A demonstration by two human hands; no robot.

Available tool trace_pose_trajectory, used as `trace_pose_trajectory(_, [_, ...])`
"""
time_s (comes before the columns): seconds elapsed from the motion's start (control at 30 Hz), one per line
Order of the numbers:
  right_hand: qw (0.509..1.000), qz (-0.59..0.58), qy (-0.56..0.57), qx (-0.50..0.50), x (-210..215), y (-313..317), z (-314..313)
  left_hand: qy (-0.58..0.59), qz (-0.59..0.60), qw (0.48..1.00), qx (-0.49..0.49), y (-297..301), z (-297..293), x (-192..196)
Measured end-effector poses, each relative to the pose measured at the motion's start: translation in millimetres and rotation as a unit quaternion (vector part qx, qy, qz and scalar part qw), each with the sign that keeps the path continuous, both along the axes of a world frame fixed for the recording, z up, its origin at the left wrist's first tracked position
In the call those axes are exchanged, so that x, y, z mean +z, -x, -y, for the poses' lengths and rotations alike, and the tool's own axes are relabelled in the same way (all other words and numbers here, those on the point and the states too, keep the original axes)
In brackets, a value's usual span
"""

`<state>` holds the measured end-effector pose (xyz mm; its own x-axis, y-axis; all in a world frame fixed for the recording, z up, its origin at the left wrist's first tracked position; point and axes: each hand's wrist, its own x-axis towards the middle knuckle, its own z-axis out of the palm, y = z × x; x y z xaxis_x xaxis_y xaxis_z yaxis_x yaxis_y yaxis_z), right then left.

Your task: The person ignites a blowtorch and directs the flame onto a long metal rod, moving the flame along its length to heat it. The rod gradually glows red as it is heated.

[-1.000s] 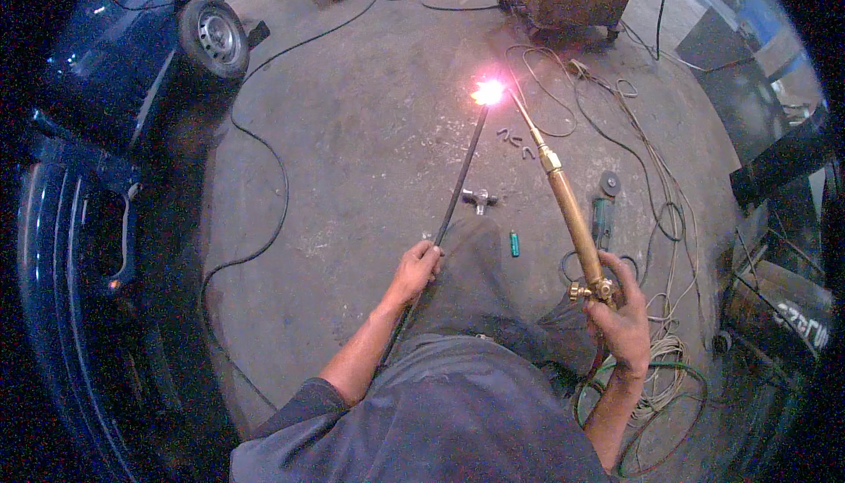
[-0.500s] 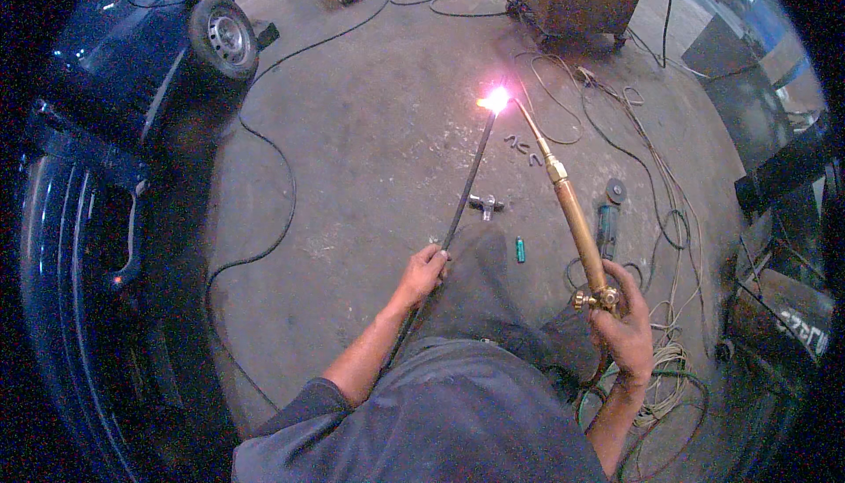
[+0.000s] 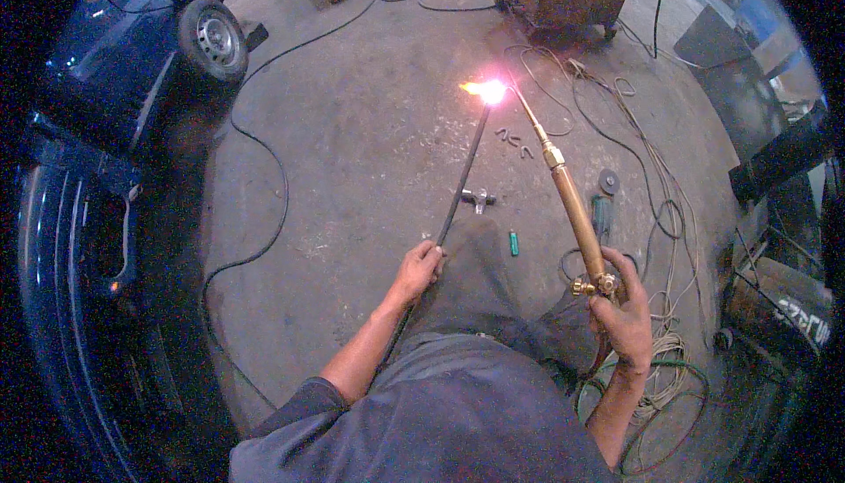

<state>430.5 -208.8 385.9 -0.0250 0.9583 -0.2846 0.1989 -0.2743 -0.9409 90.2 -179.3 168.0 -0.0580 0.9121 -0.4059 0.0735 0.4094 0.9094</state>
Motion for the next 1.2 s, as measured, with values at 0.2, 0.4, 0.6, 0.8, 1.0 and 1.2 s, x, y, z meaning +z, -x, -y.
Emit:
trace_pose_trajectory(0.2, [1.000, -0.016, 0.006, 0.002, 0.1, -1.7, -0.9, -0.004, -0.003, 1.000, 0.004, -0.8, -1.6, 8.7])
trace_pose_trajectory(0.4, [1.000, -0.026, 0.008, 0.009, 0.1, -3.6, -0.9, 0.003, -0.029, 1.000, 0.009, -1.3, -5.0, 4.5])
trace_pose_trajectory(0.6, [1.000, -0.020, 0.006, 0.004, -2.0, -1.9, 0.7, -0.010, -0.033, 0.999, 0.007, -1.3, -1.0, 5.7])
trace_pose_trajectory(0.8, [1.000, -0.015, 0.002, 0.017, -2.2, -3.4, -0.8, -0.013, -0.035, 0.999, 0.003, 0.0, 1.5, 0.3])
trace_pose_trajectory(1.0, [1.000, -0.012, -0.012, 0.021, -6.0, -4.8, -0.3, -0.008, -0.021, 1.000, 0.010, 0.2, 3.2, 1.5])
trace_pose_trajectory(1.2, [1.000, -0.024, -0.009, 0.015, -4.5, -4.4, -0.9, -0.004, -0.018, 1.000, 0.015, -1.1, 3.0, 3.1])
